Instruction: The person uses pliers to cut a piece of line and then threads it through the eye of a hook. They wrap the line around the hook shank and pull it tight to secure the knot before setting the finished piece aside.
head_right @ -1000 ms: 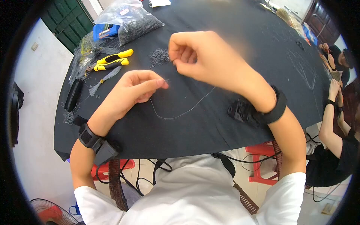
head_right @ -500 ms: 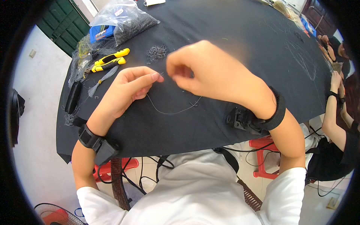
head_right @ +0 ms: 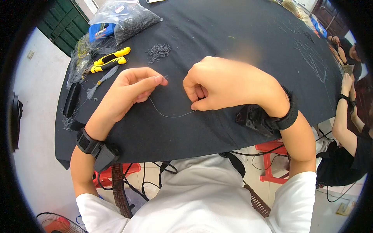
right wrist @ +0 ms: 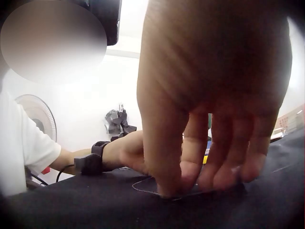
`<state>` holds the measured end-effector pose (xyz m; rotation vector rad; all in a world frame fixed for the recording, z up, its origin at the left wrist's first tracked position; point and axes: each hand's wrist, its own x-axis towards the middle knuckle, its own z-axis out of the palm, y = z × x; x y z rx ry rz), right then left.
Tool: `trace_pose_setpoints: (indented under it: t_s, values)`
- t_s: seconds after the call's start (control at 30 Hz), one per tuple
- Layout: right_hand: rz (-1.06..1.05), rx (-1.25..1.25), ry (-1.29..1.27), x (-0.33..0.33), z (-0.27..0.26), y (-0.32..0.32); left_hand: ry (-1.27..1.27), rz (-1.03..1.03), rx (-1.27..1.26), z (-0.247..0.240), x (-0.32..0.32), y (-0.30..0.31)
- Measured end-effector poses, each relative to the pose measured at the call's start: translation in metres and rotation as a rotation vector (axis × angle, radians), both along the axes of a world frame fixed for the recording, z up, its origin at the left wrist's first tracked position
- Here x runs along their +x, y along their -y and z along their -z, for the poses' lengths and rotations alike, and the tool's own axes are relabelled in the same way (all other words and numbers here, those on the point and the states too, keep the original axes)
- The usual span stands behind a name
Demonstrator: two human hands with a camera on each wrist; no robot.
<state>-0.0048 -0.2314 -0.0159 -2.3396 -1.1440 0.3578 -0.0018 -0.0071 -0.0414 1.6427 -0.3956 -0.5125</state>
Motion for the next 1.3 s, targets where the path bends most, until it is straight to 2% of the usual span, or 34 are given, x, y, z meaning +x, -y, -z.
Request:
trace_pose_setpoints:
  t_s: [0.17,0.37,0.6,0.73,0.83,1.03,1.17,1.3]
  values:
    - [0.011,-0.049,-0.088,-0.001,-0.003,-0.007,-0.009,-0.004,0.019,-0.002,0.000,0.000]
    - [0.044,0.017,-0.158,0.004,-0.005,-0.003,-0.003,-0.005,0.032,-0.002,-0.001,0.000]
    - [0.158,0.398,-0.102,0.016,0.000,0.000,-0.018,-0.004,0.019,-0.003,-0.002,0.001]
    - [0.274,0.522,-0.292,0.005,-0.010,-0.009,-0.044,-0.034,-0.048,-0.001,-0.002,0.002]
    - [0.229,0.672,-0.368,0.002,-0.007,-0.015,-0.136,-0.116,-0.115,-0.001,-0.004,0.004]
    - [0.207,0.772,-0.298,0.005,0.001,-0.015,-0.319,-0.090,-0.285,-0.001,-0.007,0.005]
    - [0.152,0.657,0.035,0.008,0.001,-0.015,-0.345,-0.095,-0.321,-0.002,-0.007,0.005]
    - [0.100,0.591,0.241,0.004,-0.004,-0.016,-0.377,-0.081,-0.373,0.002,-0.005,0.002]
